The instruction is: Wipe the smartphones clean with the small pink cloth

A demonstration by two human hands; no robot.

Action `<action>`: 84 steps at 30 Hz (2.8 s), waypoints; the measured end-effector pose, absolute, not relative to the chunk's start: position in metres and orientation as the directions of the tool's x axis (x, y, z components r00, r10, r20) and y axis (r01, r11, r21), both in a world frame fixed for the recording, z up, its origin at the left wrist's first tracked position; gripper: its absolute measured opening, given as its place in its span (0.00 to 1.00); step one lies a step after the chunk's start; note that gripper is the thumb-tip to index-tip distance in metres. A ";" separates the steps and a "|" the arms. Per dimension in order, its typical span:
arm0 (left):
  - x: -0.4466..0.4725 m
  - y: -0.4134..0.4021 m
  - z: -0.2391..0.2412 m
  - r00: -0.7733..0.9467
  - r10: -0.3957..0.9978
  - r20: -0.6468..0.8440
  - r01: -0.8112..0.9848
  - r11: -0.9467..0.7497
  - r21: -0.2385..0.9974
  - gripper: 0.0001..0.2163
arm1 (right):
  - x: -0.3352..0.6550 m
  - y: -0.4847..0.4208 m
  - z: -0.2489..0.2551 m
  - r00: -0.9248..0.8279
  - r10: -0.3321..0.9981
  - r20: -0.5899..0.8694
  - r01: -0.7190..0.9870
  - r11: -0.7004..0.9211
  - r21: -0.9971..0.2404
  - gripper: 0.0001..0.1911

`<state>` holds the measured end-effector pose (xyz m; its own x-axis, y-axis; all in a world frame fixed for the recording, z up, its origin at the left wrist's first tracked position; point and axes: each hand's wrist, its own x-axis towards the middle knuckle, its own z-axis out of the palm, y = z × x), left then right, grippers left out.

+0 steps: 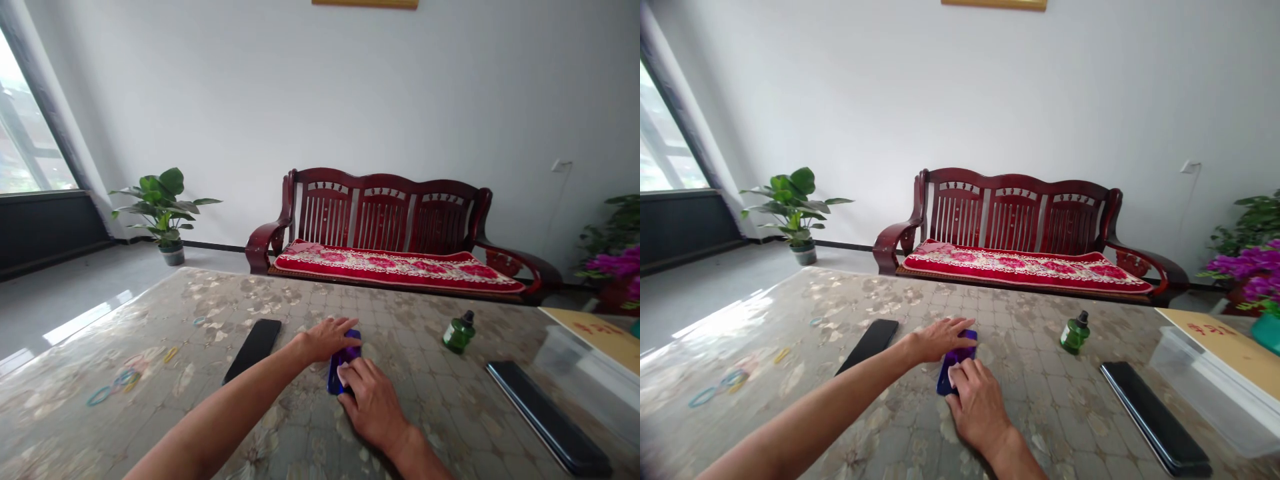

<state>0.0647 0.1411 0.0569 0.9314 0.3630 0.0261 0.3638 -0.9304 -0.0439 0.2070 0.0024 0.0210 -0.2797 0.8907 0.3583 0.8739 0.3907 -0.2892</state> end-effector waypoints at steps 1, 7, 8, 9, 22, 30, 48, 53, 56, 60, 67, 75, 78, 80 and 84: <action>0.068 0.144 0.055 0.935 0.355 0.013 0.355 -0.934 -0.047 0.31 | 0.210 0.003 0.020 -0.299 0.884 0.359 0.868 0.408 -0.283 0.16; 0.075 0.153 0.062 0.876 0.463 -0.137 0.462 -0.886 -0.044 0.37 | 0.225 0.010 0.018 -0.336 0.860 0.384 0.869 0.441 -0.226 0.19; 0.074 0.154 0.064 0.861 0.486 -0.151 0.485 -0.873 -0.042 0.37 | 0.228 0.011 0.017 -0.329 0.859 0.391 0.874 0.434 -0.218 0.19; 0.071 0.156 0.066 0.849 0.504 -0.162 0.504 -0.863 -0.040 0.36 | 0.230 0.013 0.017 -0.319 0.861 0.397 0.880 0.424 -0.213 0.19; 0.013 0.130 0.065 0.744 0.660 -0.102 0.668 -0.735 0.117 0.29 | 0.247 0.025 0.012 -0.248 0.862 0.441 0.912 0.362 -0.194 0.13; 0.009 0.103 0.052 0.640 0.768 -0.002 0.759 -0.632 0.155 0.24 | 0.218 0.011 0.013 -0.276 0.860 0.430 0.921 0.365 -0.139 0.12; 0.007 0.092 0.043 0.606 0.795 0.001 0.769 -0.586 0.254 0.22 | 0.177 0.042 0.022 -0.271 0.912 0.307 0.942 0.318 -0.112 0.13; 0.006 0.091 0.042 0.601 0.799 0.004 0.771 -0.582 0.260 0.23 | 0.208 0.052 0.023 -0.128 0.955 0.267 0.985 0.154 -0.080 0.13; 0.009 0.089 0.042 0.590 0.808 0.003 0.782 -0.572 0.249 0.23 | 0.209 0.056 0.025 -0.068 0.967 0.247 0.995 0.083 -0.050 0.14; 0.012 0.087 0.043 0.577 0.817 0.012 0.795 -0.564 0.224 0.22 | 0.181 0.045 0.025 -0.144 0.955 0.259 0.984 0.166 -0.064 0.14; 0.021 0.066 0.047 0.468 0.883 0.041 0.873 -0.469 0.134 0.21 | 0.195 0.025 0.026 -0.174 0.950 0.261 0.972 0.208 -0.111 0.14; 0.039 0.049 0.041 0.375 0.922 0.100 0.917 -0.385 0.103 0.21 | 0.219 0.034 0.024 -0.019 0.961 0.277 0.994 0.047 -0.095 0.15; 0.040 0.049 0.034 0.372 0.918 0.140 0.917 -0.387 0.096 0.21 | 0.200 0.027 0.022 -0.108 0.950 0.293 0.982 0.148 -0.115 0.15; 0.040 0.048 0.030 0.374 0.914 0.156 0.916 -0.390 0.095 0.21 | 0.193 0.024 0.021 -0.153 0.944 0.291 0.970 0.200 -0.137 0.15; 0.039 0.046 0.029 0.381 0.914 0.141 0.911 -0.398 0.113 0.22 | 0.204 0.036 0.021 -0.107 0.948 0.300 0.976 0.157 -0.148 0.15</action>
